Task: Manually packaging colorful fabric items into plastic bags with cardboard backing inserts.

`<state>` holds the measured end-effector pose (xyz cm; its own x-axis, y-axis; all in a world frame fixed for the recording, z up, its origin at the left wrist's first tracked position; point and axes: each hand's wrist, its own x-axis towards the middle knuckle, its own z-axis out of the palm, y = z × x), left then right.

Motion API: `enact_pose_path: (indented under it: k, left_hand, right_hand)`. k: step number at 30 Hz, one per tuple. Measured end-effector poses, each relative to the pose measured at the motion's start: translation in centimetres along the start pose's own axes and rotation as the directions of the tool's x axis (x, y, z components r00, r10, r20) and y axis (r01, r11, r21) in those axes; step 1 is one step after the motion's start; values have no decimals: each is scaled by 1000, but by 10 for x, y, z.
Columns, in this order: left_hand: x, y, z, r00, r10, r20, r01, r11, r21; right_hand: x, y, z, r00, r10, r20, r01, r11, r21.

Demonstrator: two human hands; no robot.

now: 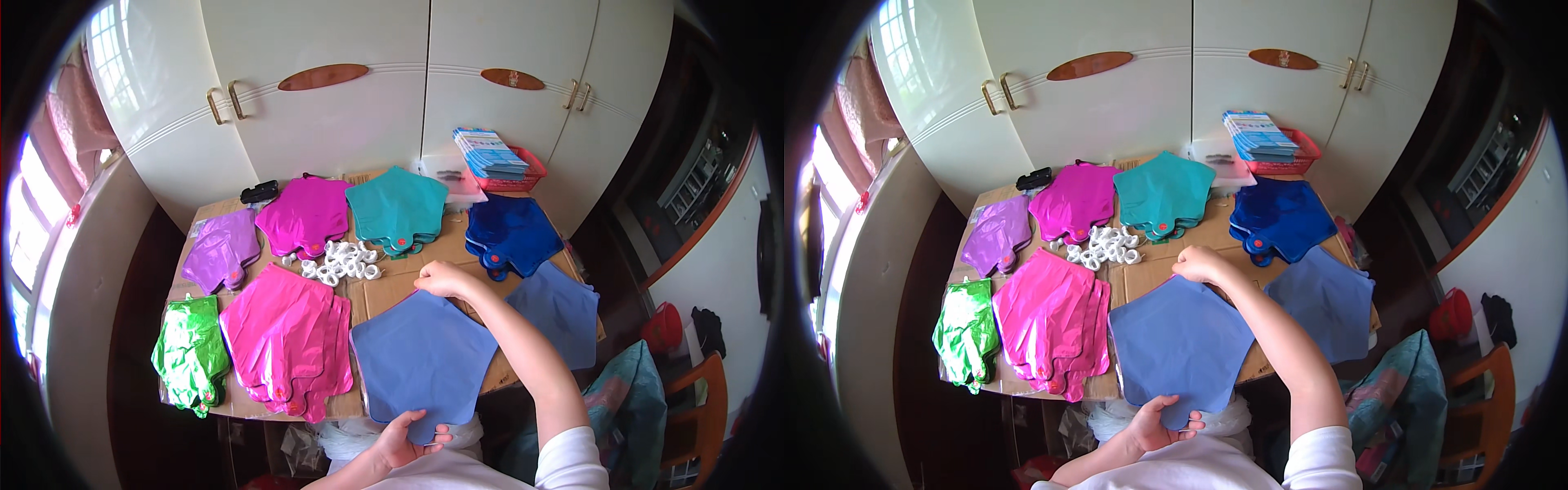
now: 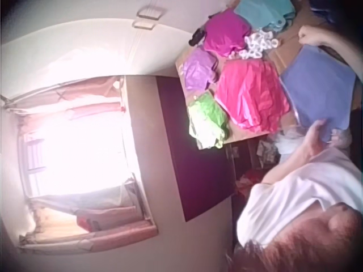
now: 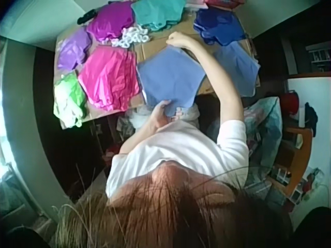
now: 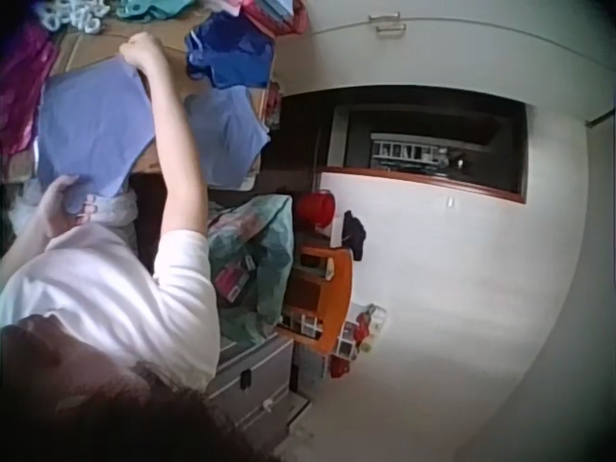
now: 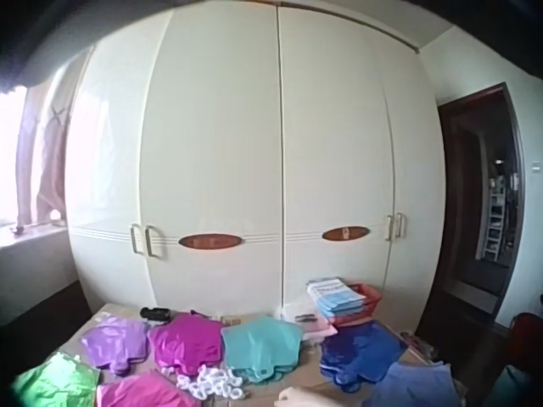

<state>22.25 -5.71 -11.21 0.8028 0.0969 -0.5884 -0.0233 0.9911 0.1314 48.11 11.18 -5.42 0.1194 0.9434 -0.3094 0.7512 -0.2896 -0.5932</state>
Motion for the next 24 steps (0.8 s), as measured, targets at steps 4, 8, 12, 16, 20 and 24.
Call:
enact_pose_path:
  k: [4, 8, 12, 16, 20, 24]
  left_hand:
    - [1, 3, 4, 1000, 6, -18, -6, 1000, 4]
    - [-1, 9, 9, 1000, 7, 8, -7, 1000, -6]
    - [1, 11, 8, 1000, 19, 5, -19, 1000, -21]
    - [-3, 8, 6, 999, 26, 37, -25, 999, -32]
    - [-3, 4, 6, 999, 4, -47, -6, 998, -59]
    - [3, 6, 0, 996, -41, 83, 62, 962, -267]
  right_hand:
    - [-2, 1, -4, 1000, -23, -20, 21, 998, -65]
    - [-2, 4, -6, 994, -106, -1, 106, 992, -68]
    - [1, 16, -7, 976, -216, 0, 215, 974, 65]
    - [2, 19, -10, 969, -242, 42, 234, 961, 146]
    - [2, 20, -12, 968, -243, 63, 233, 964, 129]
    - [2, 14, -12, 982, -174, 71, 167, 981, 96]
